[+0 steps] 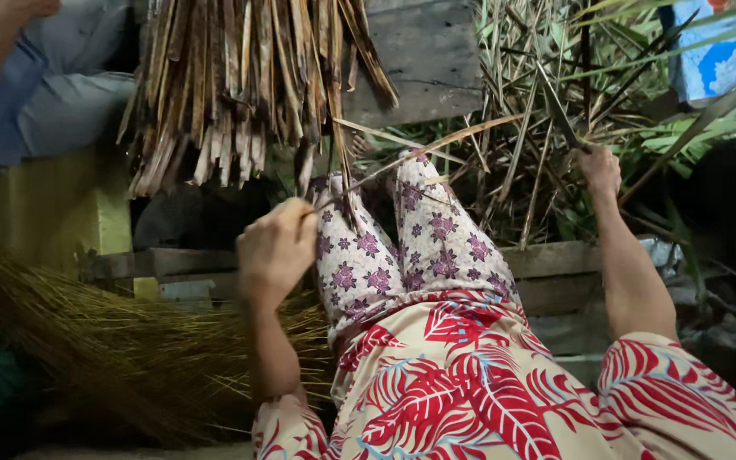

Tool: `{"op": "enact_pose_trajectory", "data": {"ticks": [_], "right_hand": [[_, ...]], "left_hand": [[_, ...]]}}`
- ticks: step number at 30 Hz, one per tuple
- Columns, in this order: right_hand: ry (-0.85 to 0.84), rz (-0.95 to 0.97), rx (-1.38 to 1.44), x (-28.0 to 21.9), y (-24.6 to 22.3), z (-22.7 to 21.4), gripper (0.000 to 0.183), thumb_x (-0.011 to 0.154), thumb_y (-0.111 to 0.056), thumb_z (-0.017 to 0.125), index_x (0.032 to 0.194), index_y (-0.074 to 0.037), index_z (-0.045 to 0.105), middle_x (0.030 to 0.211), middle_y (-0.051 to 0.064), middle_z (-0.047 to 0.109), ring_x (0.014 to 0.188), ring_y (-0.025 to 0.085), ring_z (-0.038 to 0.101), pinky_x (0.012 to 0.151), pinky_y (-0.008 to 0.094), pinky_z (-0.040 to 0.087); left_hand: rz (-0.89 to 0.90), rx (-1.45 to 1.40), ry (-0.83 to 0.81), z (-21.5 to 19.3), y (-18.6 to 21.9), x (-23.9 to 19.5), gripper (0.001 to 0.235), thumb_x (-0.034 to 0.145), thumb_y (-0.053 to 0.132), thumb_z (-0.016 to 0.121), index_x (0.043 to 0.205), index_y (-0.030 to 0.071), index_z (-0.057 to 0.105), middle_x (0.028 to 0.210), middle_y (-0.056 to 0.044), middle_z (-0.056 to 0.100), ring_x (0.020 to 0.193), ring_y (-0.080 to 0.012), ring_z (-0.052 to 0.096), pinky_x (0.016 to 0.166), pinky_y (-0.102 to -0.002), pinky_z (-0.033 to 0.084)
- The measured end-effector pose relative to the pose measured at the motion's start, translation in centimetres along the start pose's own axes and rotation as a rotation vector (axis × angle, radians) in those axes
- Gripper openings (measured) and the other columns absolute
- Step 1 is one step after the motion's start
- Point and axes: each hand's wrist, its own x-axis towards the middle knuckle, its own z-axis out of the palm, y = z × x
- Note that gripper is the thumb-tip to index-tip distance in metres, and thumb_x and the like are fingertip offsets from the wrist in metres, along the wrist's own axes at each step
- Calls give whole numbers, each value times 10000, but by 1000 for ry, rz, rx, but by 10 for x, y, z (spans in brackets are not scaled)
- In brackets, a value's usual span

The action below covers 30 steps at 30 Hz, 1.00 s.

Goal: The person sits on the floor and uses a large knife to split dried palm fibers into thin strips. They repeatedly pick up fibers, split them lengthwise, and place the resulting strips into a pile beside them.

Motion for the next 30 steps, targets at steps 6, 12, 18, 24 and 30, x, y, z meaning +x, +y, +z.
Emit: {"op": "enact_pose_trajectory", "data": {"ticks": [6,12,18,24,30], "right_hand": [[22,-75,67,-34,4,-4,469,1000,-587,760,1271,-216,859,1132,218,827,1110,524,764,924,673,618],[62,-213,232,-121,-36,-24,484,951,-537,858,1191,-117,865,1105,279,811,1111,565,736,907,704,581],[8,-252,507,-192,-48,-18,536,915,-445,912,1211,-4,831,1026,291,788,999,445,761,837,588,575],[-78,-252,547,-259,-64,-18,586,892,-281,894,1312,104,755,1143,378,763,1086,520,741,870,639,564],[-120,-376,722,-278,-38,21,479,876,-235,937,1232,43,777,989,251,769,853,318,705,713,433,601]], "left_hand": [[128,-228,304,-34,-35,-25,200,1140,304,640,1185,179,790,1052,-139,841,987,-442,811,841,-585,644],[184,-438,405,-28,-35,-14,219,1135,191,637,1204,52,791,1057,-209,840,1013,-443,809,831,-578,644],[153,-547,470,-13,-41,-3,193,1105,216,660,1090,103,817,896,-157,810,825,-332,800,748,-484,626],[59,-527,504,-24,-68,-33,208,1110,268,670,1078,144,834,745,-121,731,711,-285,728,702,-454,594],[2,-566,595,-18,-103,-55,298,1164,319,648,1047,116,833,712,-109,708,655,-272,692,694,-429,577]]}}
